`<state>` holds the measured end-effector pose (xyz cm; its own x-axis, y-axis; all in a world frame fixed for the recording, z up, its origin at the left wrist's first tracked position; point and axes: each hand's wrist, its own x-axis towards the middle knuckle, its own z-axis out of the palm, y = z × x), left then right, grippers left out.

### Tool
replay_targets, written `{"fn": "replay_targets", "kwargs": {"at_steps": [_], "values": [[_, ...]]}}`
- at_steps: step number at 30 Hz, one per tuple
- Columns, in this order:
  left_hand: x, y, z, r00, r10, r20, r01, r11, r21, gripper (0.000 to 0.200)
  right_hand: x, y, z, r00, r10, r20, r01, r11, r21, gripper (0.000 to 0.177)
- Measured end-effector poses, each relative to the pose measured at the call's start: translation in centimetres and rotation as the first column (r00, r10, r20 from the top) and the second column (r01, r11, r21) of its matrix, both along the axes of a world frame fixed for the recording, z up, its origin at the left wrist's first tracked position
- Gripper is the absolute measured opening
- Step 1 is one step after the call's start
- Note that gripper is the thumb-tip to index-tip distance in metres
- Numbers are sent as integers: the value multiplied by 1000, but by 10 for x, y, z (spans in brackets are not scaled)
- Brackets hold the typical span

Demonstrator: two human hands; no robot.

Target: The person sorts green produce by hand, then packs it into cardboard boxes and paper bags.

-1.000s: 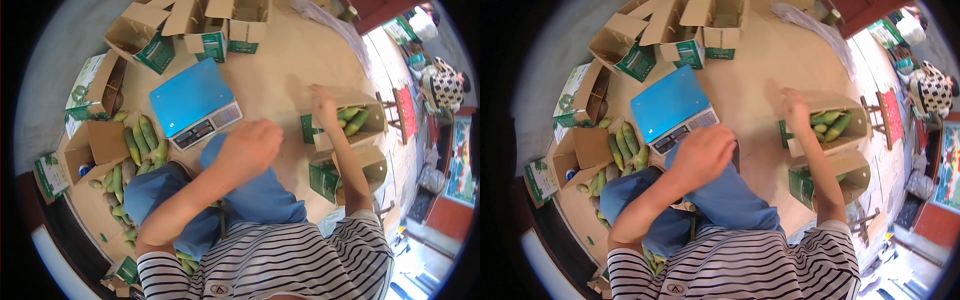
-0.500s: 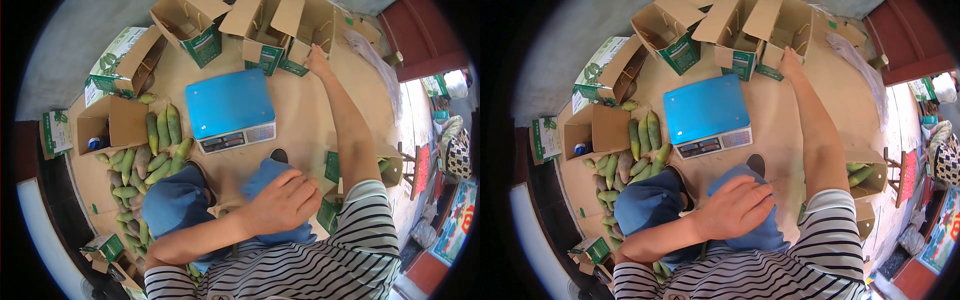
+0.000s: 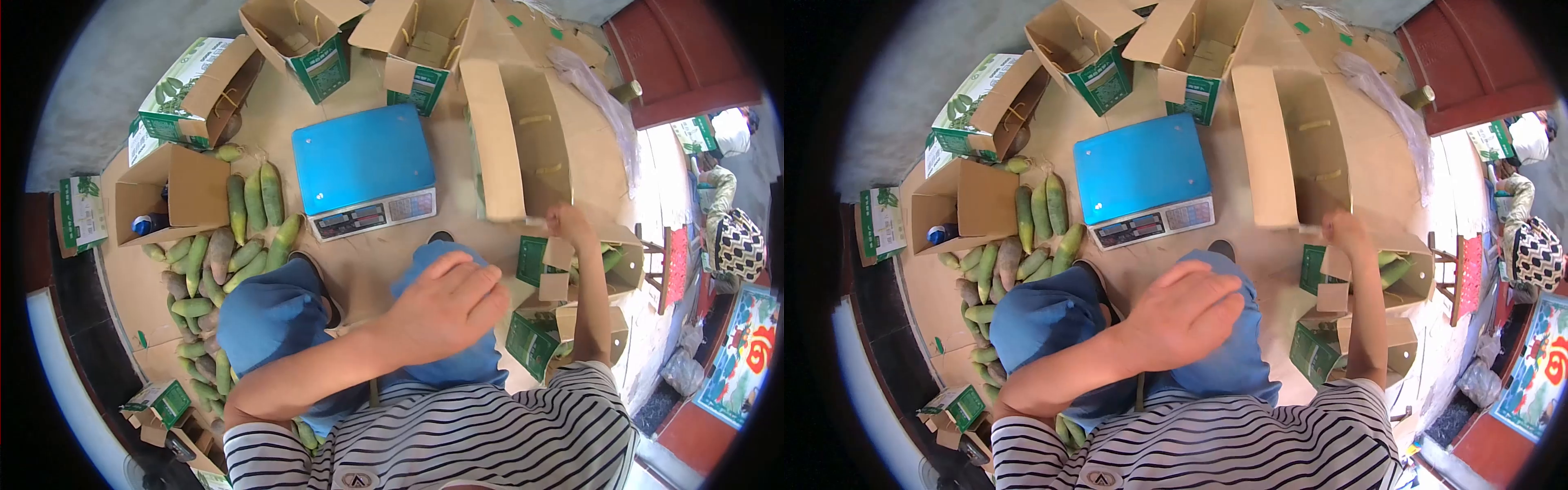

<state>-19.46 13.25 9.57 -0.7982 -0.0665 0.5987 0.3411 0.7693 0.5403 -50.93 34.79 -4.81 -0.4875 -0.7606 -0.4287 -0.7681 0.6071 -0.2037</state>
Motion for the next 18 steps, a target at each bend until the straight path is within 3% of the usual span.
{"fn": "replay_targets", "kwargs": {"at_steps": [3, 5, 7, 9, 10, 12, 15, 18], "values": [[3, 6, 0, 1000, -4, -6, 3, 999, -33, 24, 16, 13, 31, 992, -124, -18, 125, 967, 223, 38], [3, 9, -2, 1000, -9, -12, 9, 999, -54, 24, 37, -21, 55, 944, -328, 43, 330, 942, -67, 51], [3, 11, -3, 1000, -11, -9, 10, 998, -67, 24, 35, -41, 13, 929, -297, -219, 173, 875, -453, 58], [4, 12, -3, 1000, -9, 7, 10, 997, -70, 24, 31, -69, -37, 900, -257, -351, 80, 891, -447, 62], [4, 12, -4, 1000, 2, 15, -1, 997, -81, 24, 27, -83, -50, 923, -336, -187, 253, 896, -364, 60], [5, 11, -5, 999, 26, 36, -23, 995, -100, 23, 26, -106, -63, 849, -515, 118, 526, 845, -98, 57], [9, 9, -4, 999, 31, 44, -26, 995, -95, 22, 35, -97, -56, 896, -442, 38, 435, 859, -271, 49], [14, 6, -1, 1000, 21, 6, -21, 992, -124, 20, 52, -69, -31, 868, -445, 220, 493, 722, -486, 37]]}}
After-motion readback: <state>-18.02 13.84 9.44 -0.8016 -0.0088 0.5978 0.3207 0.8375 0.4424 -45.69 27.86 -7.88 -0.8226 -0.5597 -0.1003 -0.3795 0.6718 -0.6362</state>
